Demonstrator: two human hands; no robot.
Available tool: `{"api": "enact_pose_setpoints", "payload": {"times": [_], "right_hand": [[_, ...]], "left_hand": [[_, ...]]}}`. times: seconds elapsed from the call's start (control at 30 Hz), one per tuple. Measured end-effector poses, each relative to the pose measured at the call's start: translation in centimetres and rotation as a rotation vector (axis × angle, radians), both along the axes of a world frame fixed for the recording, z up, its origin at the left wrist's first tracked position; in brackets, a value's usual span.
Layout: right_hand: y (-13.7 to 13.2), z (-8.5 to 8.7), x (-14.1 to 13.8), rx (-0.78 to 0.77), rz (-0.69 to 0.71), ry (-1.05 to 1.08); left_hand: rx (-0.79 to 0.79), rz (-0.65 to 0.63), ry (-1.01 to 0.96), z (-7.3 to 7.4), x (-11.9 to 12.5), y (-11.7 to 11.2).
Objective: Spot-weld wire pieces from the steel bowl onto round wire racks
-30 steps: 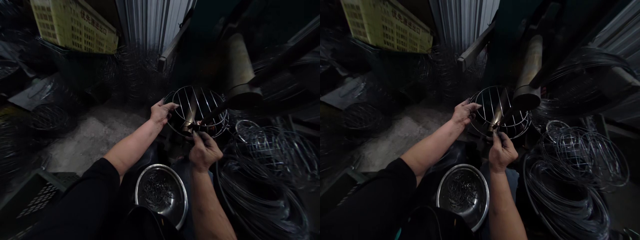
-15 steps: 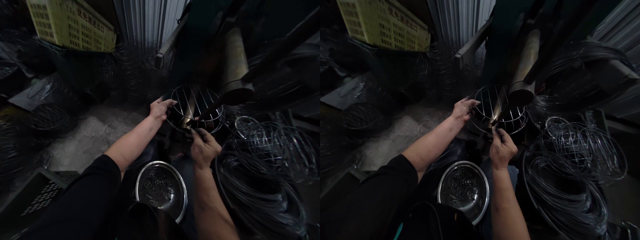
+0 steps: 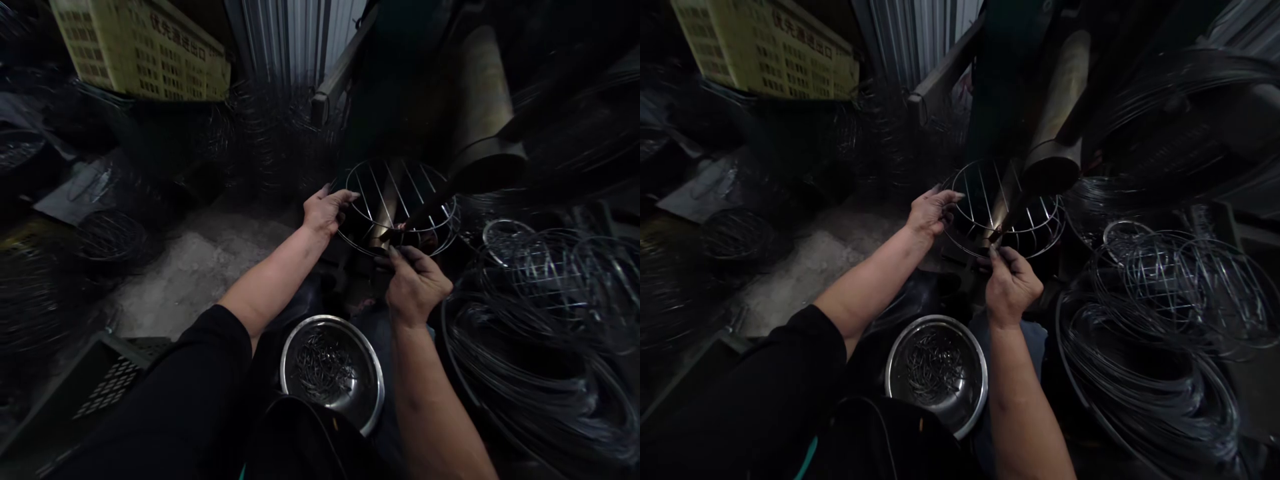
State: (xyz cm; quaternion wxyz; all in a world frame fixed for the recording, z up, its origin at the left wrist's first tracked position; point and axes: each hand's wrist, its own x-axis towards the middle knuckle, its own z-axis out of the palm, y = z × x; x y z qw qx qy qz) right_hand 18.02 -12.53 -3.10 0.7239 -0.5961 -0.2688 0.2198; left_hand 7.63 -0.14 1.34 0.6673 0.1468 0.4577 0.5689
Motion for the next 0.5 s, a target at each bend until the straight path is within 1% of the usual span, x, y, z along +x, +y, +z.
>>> {"api": "enact_pose_setpoints", "payload": {"times": [0.07,0.17,0.27,0.37,0.5], "right_hand": [[0.1,-0.3,0.2,-0.012,-0.006,-0.038],[0.1,-0.4,0.5,-0.029,-0.008,-0.084],[0.1,-0.4,0.7,-0.052,-0.012,-0.126],[0.4,-0.4,0.7,-0.095,0.017,-0.117],[0.1,0.4,0.6,-0.164,0.067,-0.127]], "left_hand": [[-0.006,-0.001,-0.003,0.0,0.0,-0.1],[0.018,-0.03,0.047,0.1,0.0,-0.3],[0.038,-0.043,0.087,-0.2,0.0,-0.2],[0.026,-0.051,0.116,-1.3,0.4,0.6],[0.069,-0.066,0.173,-3.7,1.0,2.4]]}}
